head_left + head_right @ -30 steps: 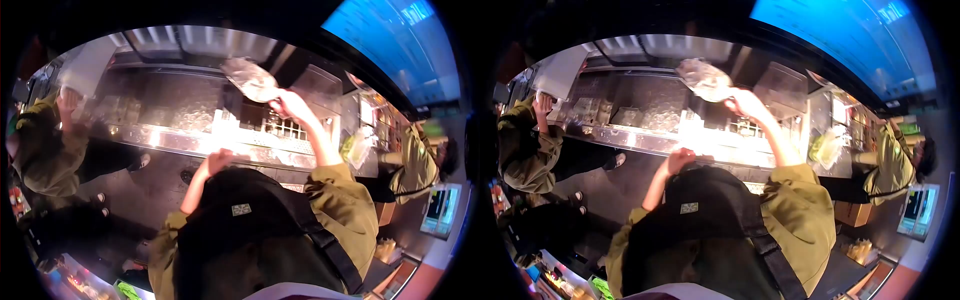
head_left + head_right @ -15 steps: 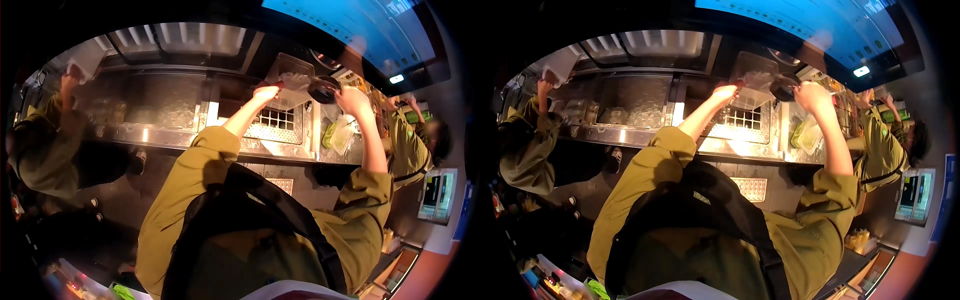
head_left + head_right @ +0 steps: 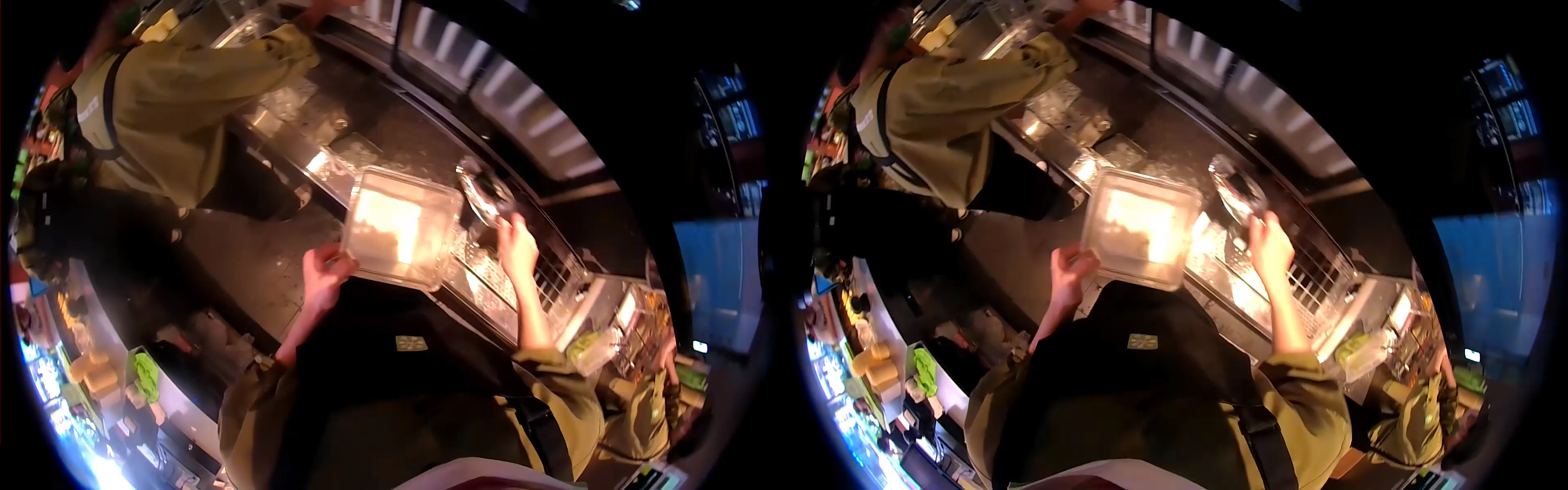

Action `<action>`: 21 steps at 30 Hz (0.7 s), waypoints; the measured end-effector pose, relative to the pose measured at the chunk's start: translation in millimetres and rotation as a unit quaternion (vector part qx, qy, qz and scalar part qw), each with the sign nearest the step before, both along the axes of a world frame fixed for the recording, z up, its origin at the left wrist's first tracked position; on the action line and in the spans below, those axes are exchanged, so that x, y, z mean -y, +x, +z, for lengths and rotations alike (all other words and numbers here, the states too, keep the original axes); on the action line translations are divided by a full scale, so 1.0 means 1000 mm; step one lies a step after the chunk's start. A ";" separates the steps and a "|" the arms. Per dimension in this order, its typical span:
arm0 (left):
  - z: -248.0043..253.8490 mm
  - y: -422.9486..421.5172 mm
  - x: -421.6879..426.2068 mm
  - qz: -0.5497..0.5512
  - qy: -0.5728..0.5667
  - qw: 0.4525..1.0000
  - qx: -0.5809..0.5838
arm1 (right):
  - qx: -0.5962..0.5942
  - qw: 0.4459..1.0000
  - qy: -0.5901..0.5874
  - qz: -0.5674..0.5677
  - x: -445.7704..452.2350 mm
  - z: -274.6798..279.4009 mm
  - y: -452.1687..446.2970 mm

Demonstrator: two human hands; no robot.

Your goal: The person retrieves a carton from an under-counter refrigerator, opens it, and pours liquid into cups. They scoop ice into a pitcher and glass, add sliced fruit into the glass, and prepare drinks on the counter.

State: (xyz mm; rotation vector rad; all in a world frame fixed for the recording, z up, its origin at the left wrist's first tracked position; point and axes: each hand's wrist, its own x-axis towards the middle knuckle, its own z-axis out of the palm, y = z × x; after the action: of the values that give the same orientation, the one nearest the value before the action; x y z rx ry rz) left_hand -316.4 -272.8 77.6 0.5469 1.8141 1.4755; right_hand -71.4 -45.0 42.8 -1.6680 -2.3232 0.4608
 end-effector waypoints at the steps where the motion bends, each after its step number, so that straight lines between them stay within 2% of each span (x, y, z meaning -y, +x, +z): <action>1: -0.002 -0.021 0.010 0.001 -0.017 1.000 -0.002 | 0.041 0.996 0.047 0.065 -0.017 -0.033 -0.038; 2: -0.023 -0.039 0.021 0.034 0.029 0.999 0.007 | 0.098 0.988 0.009 0.116 -0.039 -0.062 -0.075; 3: -0.016 -0.048 0.016 0.100 0.043 0.993 0.035 | 0.155 0.973 -0.029 0.167 -0.058 -0.099 -0.112; 4: -0.024 -0.062 0.019 0.132 0.031 0.990 0.039 | 0.210 0.956 0.033 0.201 -0.080 -0.153 -0.138; 6: -0.045 -0.090 0.018 0.193 0.042 0.980 0.035 | 0.251 0.949 0.026 0.187 -0.139 -0.292 -0.164; 9: -0.066 -0.116 0.011 0.262 0.092 0.960 0.016 | 0.248 0.934 -0.037 0.253 -0.129 -0.303 -0.201; 12: -0.061 -0.137 -0.015 0.301 0.093 0.949 0.013 | 0.261 0.915 -0.104 0.290 -0.120 -0.305 -0.182; 15: -0.056 -0.154 -0.029 0.351 0.064 0.933 0.043 | 0.181 0.940 -0.181 0.225 -0.109 -0.349 -0.172; 16: -0.057 -0.157 -0.030 0.358 0.063 0.931 0.039 | 0.134 0.920 -0.293 0.221 -0.112 -0.360 -0.165; 17: -0.058 -0.158 -0.032 0.361 0.063 0.930 0.037 | 0.072 0.918 -0.332 0.204 -0.112 -0.372 -0.155; 19: -0.049 -0.158 -0.039 0.368 0.046 0.928 0.029 | -0.059 0.903 -0.396 0.159 -0.117 -0.372 -0.141; 21: -0.041 -0.158 -0.046 0.369 0.040 0.928 0.038 | -0.069 0.880 -0.430 0.187 -0.135 -0.349 -0.140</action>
State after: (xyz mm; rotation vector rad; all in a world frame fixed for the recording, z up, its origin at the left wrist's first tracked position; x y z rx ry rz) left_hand -474.7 -226.4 36.4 -0.2031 2.0049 2.0233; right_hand -211.3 89.8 -306.0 -1.3407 -2.4787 1.8435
